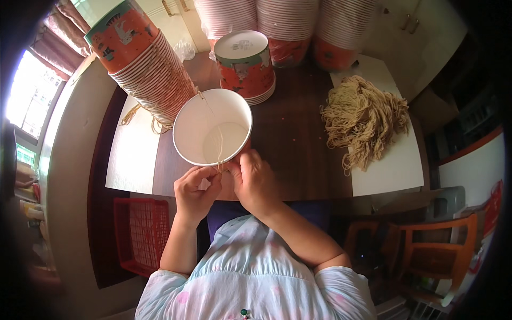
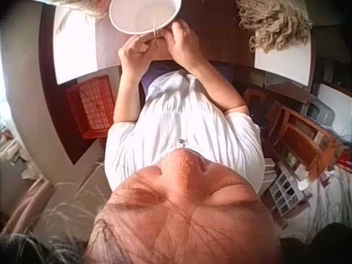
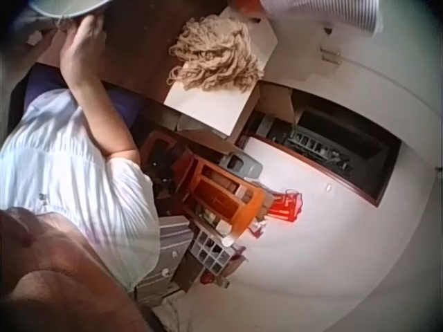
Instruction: Attaching rope handles to paper buckets by threading them through pre-punched holes.
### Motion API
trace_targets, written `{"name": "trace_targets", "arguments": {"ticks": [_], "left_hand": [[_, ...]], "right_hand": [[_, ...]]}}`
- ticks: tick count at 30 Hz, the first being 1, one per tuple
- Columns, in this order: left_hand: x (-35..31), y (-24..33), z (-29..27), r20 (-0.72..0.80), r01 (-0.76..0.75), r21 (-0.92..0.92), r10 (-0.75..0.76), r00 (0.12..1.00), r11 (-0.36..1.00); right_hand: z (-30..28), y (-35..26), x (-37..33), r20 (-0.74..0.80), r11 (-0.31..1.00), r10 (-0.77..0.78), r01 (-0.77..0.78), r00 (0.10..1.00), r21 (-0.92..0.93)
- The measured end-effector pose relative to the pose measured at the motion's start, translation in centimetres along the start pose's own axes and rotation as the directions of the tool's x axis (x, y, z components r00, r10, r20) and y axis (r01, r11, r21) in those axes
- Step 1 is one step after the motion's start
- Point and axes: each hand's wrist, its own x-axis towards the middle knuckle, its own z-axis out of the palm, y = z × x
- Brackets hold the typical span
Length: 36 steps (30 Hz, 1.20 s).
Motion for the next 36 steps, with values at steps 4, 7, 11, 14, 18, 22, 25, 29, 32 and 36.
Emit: {"name": "trace_targets", "arguments": {"ticks": [4, 7, 11, 14, 18, 22, 25, 29, 32, 36], "left_hand": [[0.4, -0.1, -0.2, 0.02, 0.099, -0.18, -0.097, 0.995, 0.979], [0.5, -0.8, -0.5, -0.013, 0.094, -0.324, -0.103, 0.995, 0.942], [1.1, -0.1, -1.1, -0.06, 0.04, -0.343, -0.064, 0.996, 0.938], [0.9, 0.5, -0.9, -0.072, 0.047, -0.389, -0.081, 0.994, 0.92], [0.9, 1.2, -0.9, -0.06, 0.032, -0.507, -0.072, 0.996, 0.861], [1.5, 2.2, -2.0, -0.016, 0.09, -0.789, -0.168, 0.986, 0.607], [2.1, 2.0, -2.8, -0.021, 0.051, -0.859, -0.136, 0.991, 0.51], [2.2, 2.0, -2.7, 0.045, 0.092, -0.949, -0.159, 0.986, 0.3], [2.5, 0.7, -2.8, 0.032, 0.03, -0.944, 0.001, 0.999, 0.329], [2.5, -0.5, -4.0, 0.041, 0.035, -0.924, 0.008, 0.999, 0.38]], "right_hand": [[0.0, 0.7, 0.1, -0.005, 0.999, -0.014, 0.014, 1.0, -0.033], [-1.0, 0.8, 0.2, 0.06, 0.991, 0.018, -0.025, 0.998, 0.128], [-2.6, -1.7, 0.2, -0.132, 0.984, -0.179, 0.177, 0.975, -0.021], [-2.5, -2.6, 1.0, -0.04, 0.868, -0.476, 0.462, 0.879, -0.182], [-1.0, -2.0, 1.9, -0.033, 0.846, -0.529, 0.523, 0.848, -0.103], [-0.7, -1.8, 2.0, -0.034, 0.845, -0.504, 0.485, 0.863, -0.223], [-0.6, -2.1, 2.3, -0.034, 0.837, -0.502, 0.475, 0.864, -0.273], [-0.4, -2.3, 2.5, 0.038, 0.842, -0.459, 0.449, 0.887, -0.299], [-1.5, -3.2, 3.0, 0.133, 0.833, -0.43, 0.45, 0.893, -0.322], [-5.1, -1.5, 8.0, 0.101, 0.924, -0.382, 0.379, 0.919, 0.044]]}}
